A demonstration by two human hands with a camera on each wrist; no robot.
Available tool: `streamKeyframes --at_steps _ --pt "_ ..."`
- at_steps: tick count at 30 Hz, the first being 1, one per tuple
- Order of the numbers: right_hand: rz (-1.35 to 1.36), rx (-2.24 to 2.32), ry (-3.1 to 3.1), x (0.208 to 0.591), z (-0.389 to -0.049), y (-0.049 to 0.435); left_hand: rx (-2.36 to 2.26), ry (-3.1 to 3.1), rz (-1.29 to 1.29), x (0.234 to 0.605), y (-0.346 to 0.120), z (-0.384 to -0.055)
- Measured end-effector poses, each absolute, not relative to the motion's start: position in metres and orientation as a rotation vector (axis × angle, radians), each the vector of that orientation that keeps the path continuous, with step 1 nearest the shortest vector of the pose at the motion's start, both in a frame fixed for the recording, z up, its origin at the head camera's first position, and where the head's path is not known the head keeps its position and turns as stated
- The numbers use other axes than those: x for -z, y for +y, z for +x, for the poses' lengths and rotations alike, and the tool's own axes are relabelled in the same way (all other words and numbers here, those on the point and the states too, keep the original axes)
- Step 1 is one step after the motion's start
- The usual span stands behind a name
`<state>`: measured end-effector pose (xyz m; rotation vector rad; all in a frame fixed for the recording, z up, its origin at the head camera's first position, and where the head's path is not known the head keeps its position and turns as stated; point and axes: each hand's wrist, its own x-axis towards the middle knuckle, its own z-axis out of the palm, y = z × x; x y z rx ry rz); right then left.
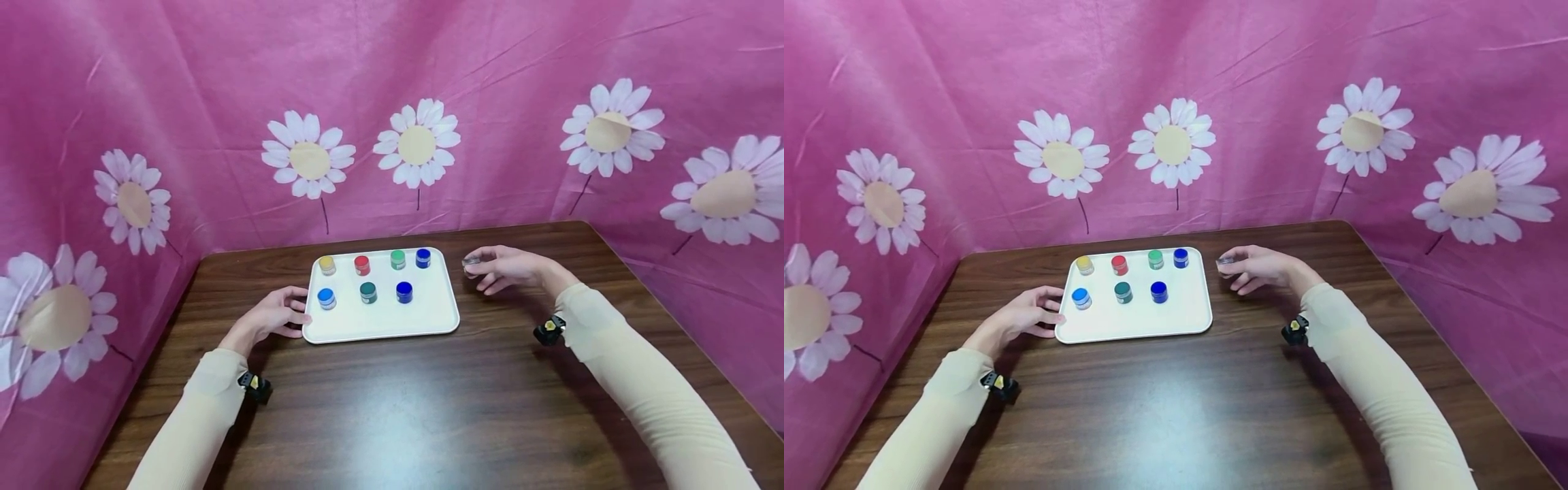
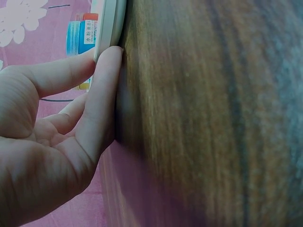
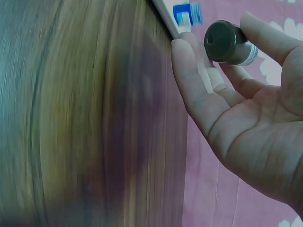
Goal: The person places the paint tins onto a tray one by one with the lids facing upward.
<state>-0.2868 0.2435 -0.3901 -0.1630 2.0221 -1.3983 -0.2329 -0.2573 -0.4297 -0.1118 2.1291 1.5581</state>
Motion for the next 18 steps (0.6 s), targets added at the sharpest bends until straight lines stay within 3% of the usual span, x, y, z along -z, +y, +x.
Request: streamKeyframes --at_steps 18 --pt "-0.28 1.35 2.054 0.399 -0.286 0.192 -1.56 2.12 -0.099 0.429 -0.256 -0.233"
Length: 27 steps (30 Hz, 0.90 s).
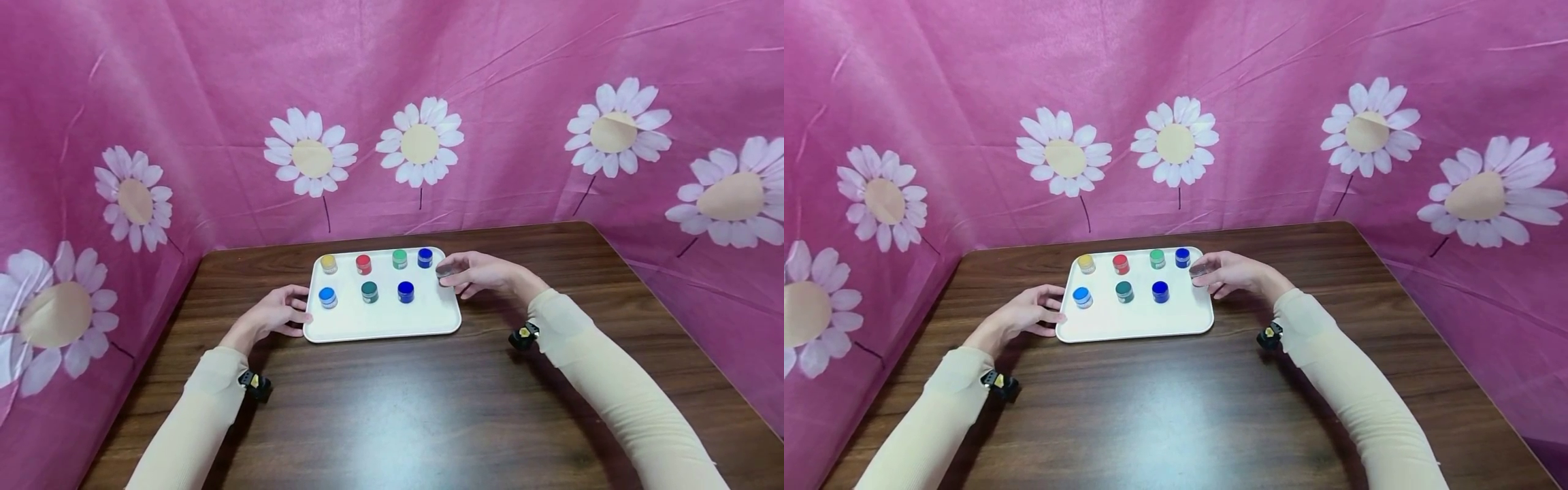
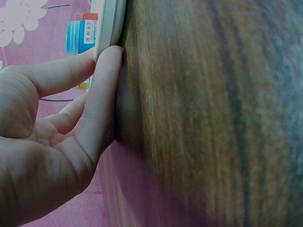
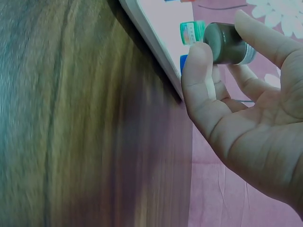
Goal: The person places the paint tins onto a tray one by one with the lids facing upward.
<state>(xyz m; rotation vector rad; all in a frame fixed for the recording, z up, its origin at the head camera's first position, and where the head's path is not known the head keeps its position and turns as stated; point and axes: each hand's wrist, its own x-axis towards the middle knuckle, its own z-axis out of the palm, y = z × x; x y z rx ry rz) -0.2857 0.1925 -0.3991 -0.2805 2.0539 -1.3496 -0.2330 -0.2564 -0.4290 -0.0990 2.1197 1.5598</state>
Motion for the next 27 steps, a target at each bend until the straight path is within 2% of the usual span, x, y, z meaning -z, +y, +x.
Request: streamKeyframes --at_steps 27 --pt "-0.377 1.279 2.1 0.42 -0.287 0.177 -1.553 2.14 -0.118 0.43 -0.256 -0.234"
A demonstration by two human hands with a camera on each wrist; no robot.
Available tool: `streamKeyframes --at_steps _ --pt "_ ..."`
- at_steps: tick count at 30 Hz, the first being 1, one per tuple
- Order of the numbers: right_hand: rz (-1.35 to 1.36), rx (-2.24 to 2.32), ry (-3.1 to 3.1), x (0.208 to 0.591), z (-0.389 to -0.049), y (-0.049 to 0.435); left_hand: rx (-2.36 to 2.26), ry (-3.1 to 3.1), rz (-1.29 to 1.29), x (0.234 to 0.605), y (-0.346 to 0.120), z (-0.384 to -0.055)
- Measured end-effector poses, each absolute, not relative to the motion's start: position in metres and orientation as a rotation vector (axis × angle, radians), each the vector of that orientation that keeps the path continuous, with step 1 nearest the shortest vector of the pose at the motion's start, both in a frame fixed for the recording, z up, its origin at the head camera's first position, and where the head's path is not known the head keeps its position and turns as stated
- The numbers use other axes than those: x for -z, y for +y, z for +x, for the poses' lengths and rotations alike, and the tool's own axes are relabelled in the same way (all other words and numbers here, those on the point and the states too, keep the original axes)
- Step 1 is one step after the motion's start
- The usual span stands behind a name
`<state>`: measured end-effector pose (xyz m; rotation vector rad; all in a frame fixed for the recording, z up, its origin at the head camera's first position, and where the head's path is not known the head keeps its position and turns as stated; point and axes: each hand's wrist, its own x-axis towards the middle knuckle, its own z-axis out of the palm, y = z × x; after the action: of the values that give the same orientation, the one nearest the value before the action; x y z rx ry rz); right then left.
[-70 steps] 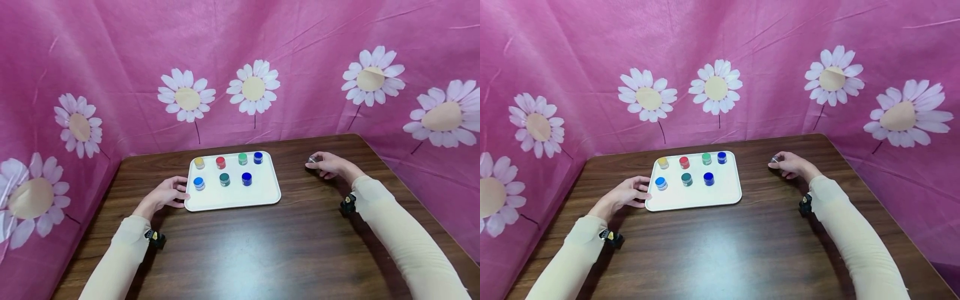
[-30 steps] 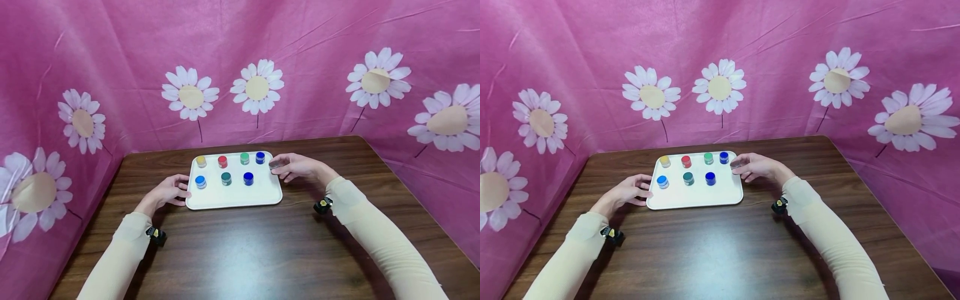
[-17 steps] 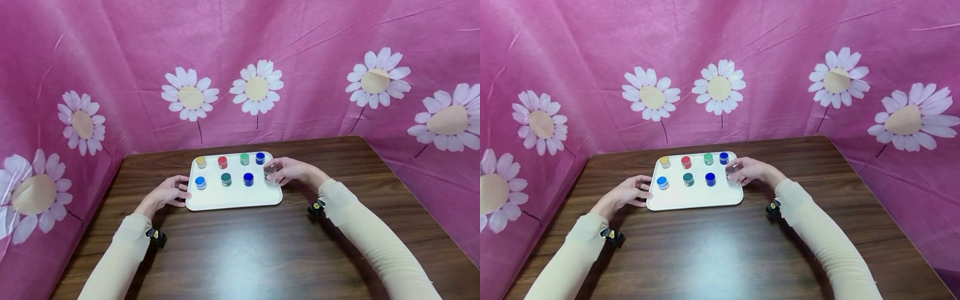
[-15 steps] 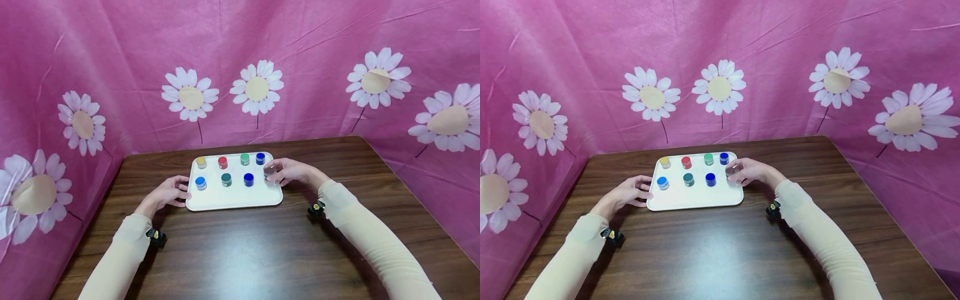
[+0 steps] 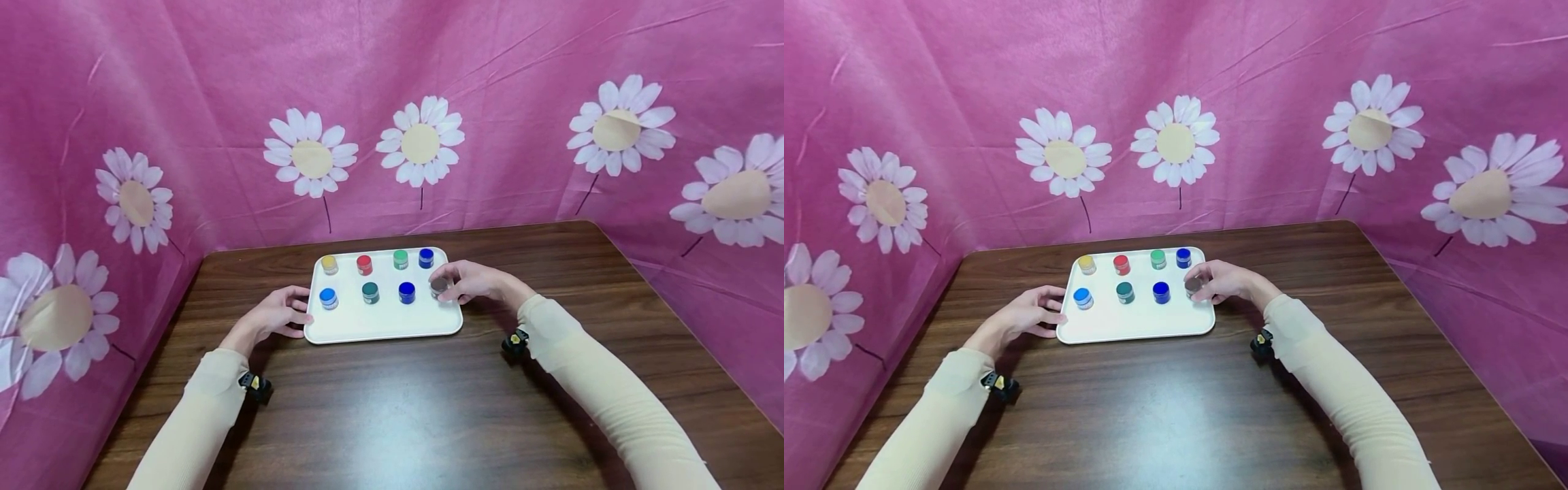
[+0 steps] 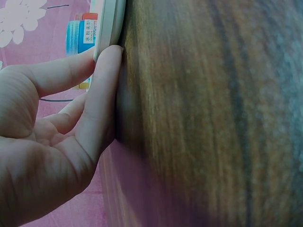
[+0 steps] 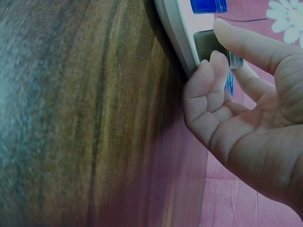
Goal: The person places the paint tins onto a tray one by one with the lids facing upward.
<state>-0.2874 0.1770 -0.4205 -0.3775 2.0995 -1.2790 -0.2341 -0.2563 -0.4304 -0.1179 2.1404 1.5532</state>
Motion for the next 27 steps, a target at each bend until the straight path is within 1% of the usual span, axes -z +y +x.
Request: streamKeyframes --at_steps 27 --pt "-0.364 1.239 2.111 0.4184 -0.2863 0.1725 -1.568 2.12 -0.12 0.4288 -0.2576 -0.2303"
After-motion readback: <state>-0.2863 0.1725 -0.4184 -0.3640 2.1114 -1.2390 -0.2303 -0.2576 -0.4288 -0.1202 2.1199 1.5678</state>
